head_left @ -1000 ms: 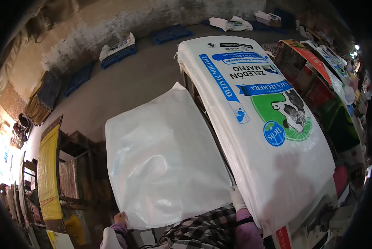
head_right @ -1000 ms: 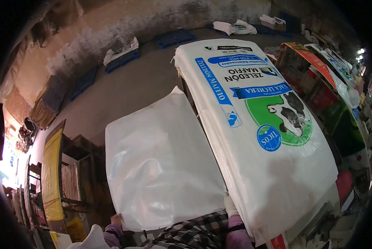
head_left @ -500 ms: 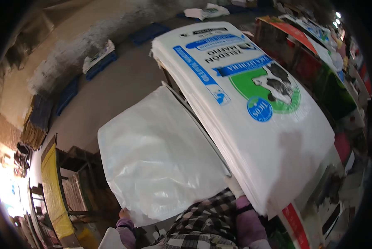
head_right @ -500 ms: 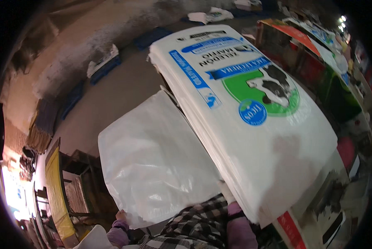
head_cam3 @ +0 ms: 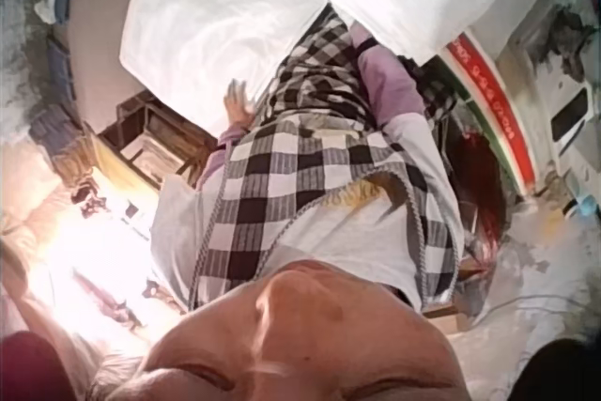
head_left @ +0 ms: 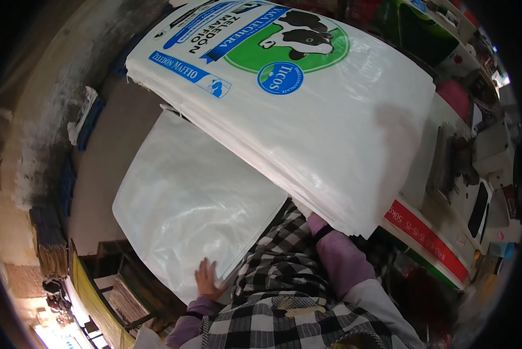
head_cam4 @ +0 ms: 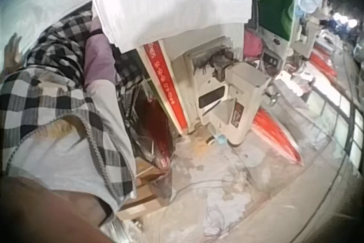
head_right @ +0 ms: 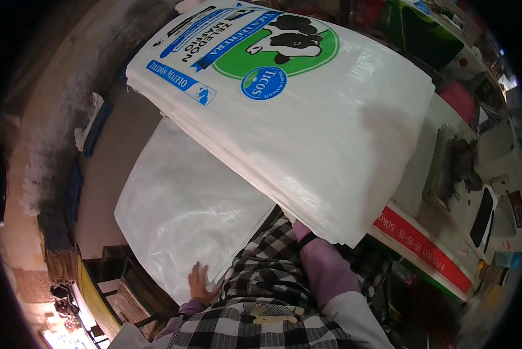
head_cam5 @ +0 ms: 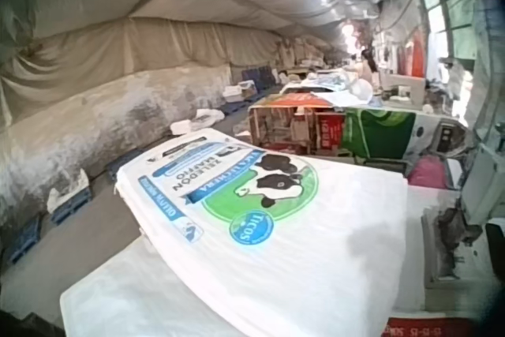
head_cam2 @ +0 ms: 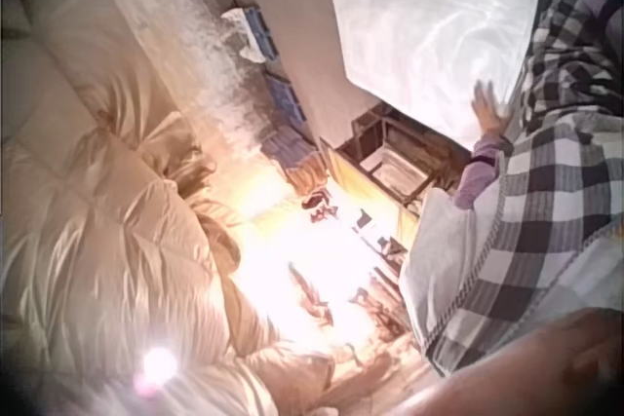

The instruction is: Sewing industrial-sized plastic bags using a heavy-duty sewing machine.

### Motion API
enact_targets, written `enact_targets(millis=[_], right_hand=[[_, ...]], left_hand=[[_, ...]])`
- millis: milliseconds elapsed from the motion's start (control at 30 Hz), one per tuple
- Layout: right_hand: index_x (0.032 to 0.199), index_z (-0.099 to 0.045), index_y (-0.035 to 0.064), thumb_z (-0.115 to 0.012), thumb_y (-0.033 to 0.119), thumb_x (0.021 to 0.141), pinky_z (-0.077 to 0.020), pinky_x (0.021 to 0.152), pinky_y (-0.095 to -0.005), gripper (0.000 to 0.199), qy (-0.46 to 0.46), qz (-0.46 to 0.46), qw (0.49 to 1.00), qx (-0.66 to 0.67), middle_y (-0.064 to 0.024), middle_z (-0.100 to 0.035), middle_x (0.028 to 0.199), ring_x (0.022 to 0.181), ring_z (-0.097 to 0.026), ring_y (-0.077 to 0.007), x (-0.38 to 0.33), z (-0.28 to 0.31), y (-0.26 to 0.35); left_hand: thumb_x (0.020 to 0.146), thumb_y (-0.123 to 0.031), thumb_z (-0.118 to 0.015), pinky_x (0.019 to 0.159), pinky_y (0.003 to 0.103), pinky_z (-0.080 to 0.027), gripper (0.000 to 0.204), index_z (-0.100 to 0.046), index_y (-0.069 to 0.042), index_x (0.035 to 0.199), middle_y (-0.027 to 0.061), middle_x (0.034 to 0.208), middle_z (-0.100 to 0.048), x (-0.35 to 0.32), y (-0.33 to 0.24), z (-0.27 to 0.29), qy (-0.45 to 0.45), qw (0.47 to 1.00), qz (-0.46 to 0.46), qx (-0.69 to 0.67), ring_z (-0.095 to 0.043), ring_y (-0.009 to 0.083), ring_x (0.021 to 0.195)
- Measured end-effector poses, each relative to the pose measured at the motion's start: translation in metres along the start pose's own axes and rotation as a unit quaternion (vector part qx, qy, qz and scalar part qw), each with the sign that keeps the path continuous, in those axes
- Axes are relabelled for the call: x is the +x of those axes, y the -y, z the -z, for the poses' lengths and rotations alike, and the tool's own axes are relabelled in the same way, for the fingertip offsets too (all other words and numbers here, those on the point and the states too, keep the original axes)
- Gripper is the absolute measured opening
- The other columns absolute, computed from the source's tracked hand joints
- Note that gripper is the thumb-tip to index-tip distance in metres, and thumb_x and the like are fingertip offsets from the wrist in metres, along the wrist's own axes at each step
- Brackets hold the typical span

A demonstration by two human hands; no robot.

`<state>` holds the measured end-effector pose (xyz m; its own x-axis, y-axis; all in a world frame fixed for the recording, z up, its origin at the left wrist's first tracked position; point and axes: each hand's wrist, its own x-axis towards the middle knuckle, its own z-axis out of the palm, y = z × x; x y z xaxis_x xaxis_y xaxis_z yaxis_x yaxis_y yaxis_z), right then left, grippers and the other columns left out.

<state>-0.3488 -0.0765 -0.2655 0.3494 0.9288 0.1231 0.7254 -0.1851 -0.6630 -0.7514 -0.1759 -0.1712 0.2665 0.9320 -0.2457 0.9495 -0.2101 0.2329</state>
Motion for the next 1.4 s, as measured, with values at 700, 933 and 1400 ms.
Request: enact_targets(millis=[700,933,1400], right_hand=[[0.097,-0.067,0.0104,-0.065,0.018,0.083,-0.0501,0.076,-0.0383,0.016,0.096,0.108,0.974,0.177,-0.0102,-0.065,0.090,0.084,-0.063,-0.0293,-0.072,0.220,0.092],[0.095,-0.069,0.0048,-0.061,0.007,0.080,-0.0490,0.081,-0.0339,0.017,-0.274,-0.070,0.949,0.136,-0.0117,-0.065,0.095,0.093,-0.062,-0.0273,-0.022,0.316,0.065],[0.079,-0.061,0.0066,-0.056,0.027,0.083,-0.0429,0.079,-0.0458,0.021,-0.110,0.174,0.978,-0.018,-0.0105,-0.059,0.068,0.076,-0.058,-0.0307,0.036,0.221,0.135]], left_hand=[[0.068,-0.019,-0.074,0.062,0.036,-0.051,0.021,-0.071,-0.008,0.086,0.0117,0.073,-0.065,0.294,-0.412,0.146,0.023,0.854,-0.511,0.100,-0.064,0.0305,0.067],[0.077,-0.012,-0.070,0.054,0.024,-0.048,0.013,-0.073,0.000,0.081,0.0084,0.068,-0.069,0.308,-0.396,0.136,0.174,0.868,-0.332,-0.326,-0.062,0.0123,0.057],[0.091,-0.023,-0.060,0.069,0.031,-0.052,0.030,-0.060,0.001,0.108,0.0126,0.085,-0.068,0.284,-0.351,0.170,0.066,0.852,-0.429,-0.292,-0.065,0.0185,0.070]])
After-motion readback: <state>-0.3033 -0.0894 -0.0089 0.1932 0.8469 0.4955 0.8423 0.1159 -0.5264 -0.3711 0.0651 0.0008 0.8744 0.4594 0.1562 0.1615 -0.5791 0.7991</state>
